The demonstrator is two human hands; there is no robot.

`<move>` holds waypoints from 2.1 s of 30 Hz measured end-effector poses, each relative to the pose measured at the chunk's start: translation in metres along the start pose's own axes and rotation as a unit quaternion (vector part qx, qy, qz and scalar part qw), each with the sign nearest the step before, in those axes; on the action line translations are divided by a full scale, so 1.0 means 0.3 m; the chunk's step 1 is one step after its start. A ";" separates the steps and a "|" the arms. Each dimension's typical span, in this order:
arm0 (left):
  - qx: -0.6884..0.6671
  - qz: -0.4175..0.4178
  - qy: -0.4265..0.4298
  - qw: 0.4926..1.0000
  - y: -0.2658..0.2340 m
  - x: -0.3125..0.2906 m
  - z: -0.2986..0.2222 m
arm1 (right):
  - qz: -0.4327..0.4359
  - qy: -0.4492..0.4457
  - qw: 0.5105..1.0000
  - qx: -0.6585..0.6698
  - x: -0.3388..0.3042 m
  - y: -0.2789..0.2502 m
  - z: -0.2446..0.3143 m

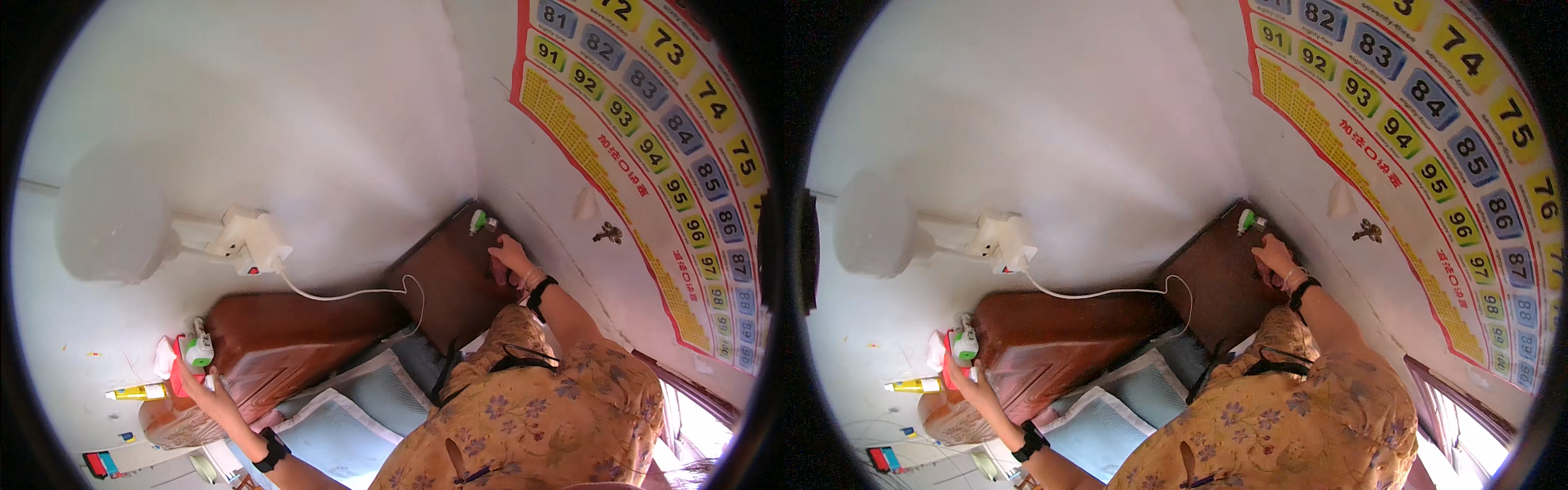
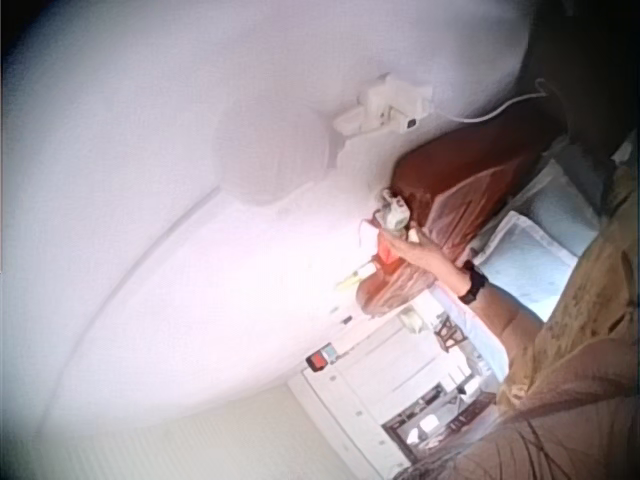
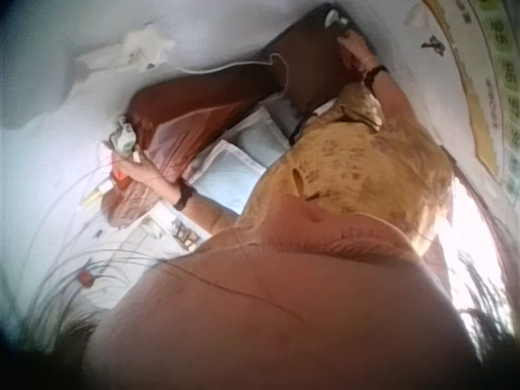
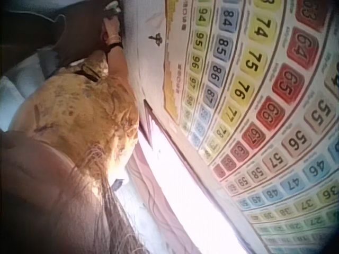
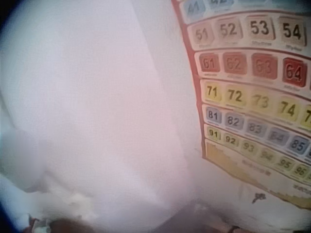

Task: The person cleans a portable light and an electric plug with a cloth, then wipes a small wooden table and a mosquito repellent device.

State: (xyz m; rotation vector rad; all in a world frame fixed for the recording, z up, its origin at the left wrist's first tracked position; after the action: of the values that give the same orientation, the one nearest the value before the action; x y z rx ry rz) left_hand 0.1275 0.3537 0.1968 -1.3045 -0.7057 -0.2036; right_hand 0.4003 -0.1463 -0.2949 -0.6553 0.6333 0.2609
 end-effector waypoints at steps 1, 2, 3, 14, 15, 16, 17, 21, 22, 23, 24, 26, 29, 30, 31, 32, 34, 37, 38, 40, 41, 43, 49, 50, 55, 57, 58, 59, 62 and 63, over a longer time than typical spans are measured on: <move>0.008 -0.019 0.001 1.000 -0.018 0.008 -0.020 | -0.014 0.012 1.000 0.000 0.036 -0.002 -0.001; 0.018 -0.036 0.001 0.999 -0.032 0.012 -0.047 | -0.027 0.024 0.999 -0.001 0.071 -0.012 -0.009; 0.060 -0.054 -0.026 0.996 -0.065 0.000 -0.075 | -0.020 0.024 1.000 -0.005 0.103 -0.006 0.010; -0.215 0.154 -0.139 0.954 0.241 -0.406 -0.335 | -0.152 0.000 0.982 -0.115 0.535 0.009 -0.120; -0.224 0.205 -0.199 0.932 0.242 -0.524 -0.353 | -0.065 0.032 0.992 -0.105 0.457 0.097 -0.019; -0.196 0.227 -0.185 0.936 0.214 -0.643 -0.369 | 0.015 0.069 0.993 -0.094 0.300 0.136 0.132; -0.231 0.271 -0.207 0.911 0.239 -0.653 -0.413 | 0.019 0.071 0.997 -0.032 0.391 0.147 0.061; -0.267 0.385 -0.225 0.854 0.270 -0.706 -0.524 | 0.062 0.107 0.978 -0.170 0.620 0.253 -0.192; -0.261 0.408 -0.231 0.844 0.269 -0.741 -0.530 | 0.005 0.114 0.962 -0.249 0.592 0.253 -0.186; -0.260 0.396 -0.225 0.851 0.273 -0.720 -0.513 | -0.064 0.119 0.943 -0.305 0.593 0.229 -0.139; -0.252 0.373 -0.212 0.867 0.262 -0.702 -0.505 | -0.068 0.113 0.944 -0.302 0.629 0.236 -0.155; -0.254 0.328 -0.223 0.882 0.245 -0.685 -0.480 | -0.091 -0.009 0.896 -0.433 0.618 0.282 -0.119; -0.214 0.215 -0.211 0.929 0.170 -0.616 -0.419 | -0.056 0.064 0.959 -0.271 0.515 0.235 -0.079; -0.202 0.192 -0.227 0.933 0.147 -0.589 -0.381 | -0.058 0.026 0.960 -0.273 0.486 0.235 -0.056; -0.180 0.139 -0.190 0.955 0.114 -0.528 -0.359 | -0.065 0.028 0.960 -0.271 0.447 0.213 -0.048; -0.154 0.084 -0.157 0.972 0.069 -0.477 -0.333 | -0.044 0.021 0.964 -0.263 0.383 0.209 -0.015; -0.107 0.021 -0.108 0.988 0.003 -0.356 -0.283 | -0.029 0.017 0.969 -0.246 0.307 0.178 -0.003; -0.024 -0.034 -0.084 0.996 -0.090 -0.218 -0.176 | 0.004 -0.069 0.983 -0.172 0.177 0.158 0.015; 0.007 -0.041 -0.056 0.998 -0.115 -0.152 -0.162 | -0.001 -0.072 0.982 -0.173 0.126 0.132 0.016; 0.046 -0.058 -0.071 0.995 -0.131 -0.095 -0.069 | 0.048 -0.080 0.996 -0.013 0.011 0.102 0.024; 0.042 -0.066 -0.066 0.995 -0.129 -0.046 -0.043 | 0.084 -0.072 0.993 0.050 0.001 0.100 -0.002; 0.065 0.008 -0.108 0.992 -0.087 -0.002 0.044 | 0.060 -0.120 0.990 0.044 -0.053 0.074 -0.043; 0.083 0.067 -0.103 0.989 0.032 -0.022 0.242 | 0.061 -0.139 0.983 0.099 -0.263 -0.001 -0.037; 0.081 0.046 -0.097 0.991 0.028 -0.018 0.245 | 0.054 -0.133 0.986 0.090 -0.291 -0.019 -0.035; 0.074 0.004 -0.080 0.994 0.006 -0.034 0.256 | -0.042 -0.158 0.985 0.048 -0.317 -0.060 -0.087; 0.075 -0.013 -0.072 0.995 -0.030 -0.058 0.276 | -0.052 -0.144 0.986 0.065 -0.378 -0.069 -0.080; 0.081 -0.024 -0.078 0.993 -0.050 -0.065 0.296 | -0.050 -0.144 0.986 0.063 -0.384 -0.064 -0.070; 0.088 -0.035 -0.083 0.992 -0.074 -0.079 0.317 | -0.052 -0.152 0.985 0.058 -0.393 -0.065 -0.057; 0.076 0.008 -0.040 0.996 -0.045 -0.119 0.420 | -0.049 -0.160 0.984 0.056 -0.410 -0.048 -0.013; 0.077 0.007 -0.040 0.996 -0.037 -0.135 0.445 | -0.062 -0.165 0.983 0.052 -0.433 -0.048 0.022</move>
State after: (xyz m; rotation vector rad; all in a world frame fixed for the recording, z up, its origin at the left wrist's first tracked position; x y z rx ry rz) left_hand 0.0422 0.4646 0.1945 -1.1757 -0.7650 -0.0831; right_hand 0.3077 -0.1572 -0.2032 -0.5323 0.2840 0.2129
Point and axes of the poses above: each hand's wrist, its own x-axis towards the middle knuckle, its own y-axis out of the palm, z = x × y, the point moved 9 cm from there along x, towards the middle knuckle, and after that the axes turned 10 degrees about y, right-handed, at the moved point
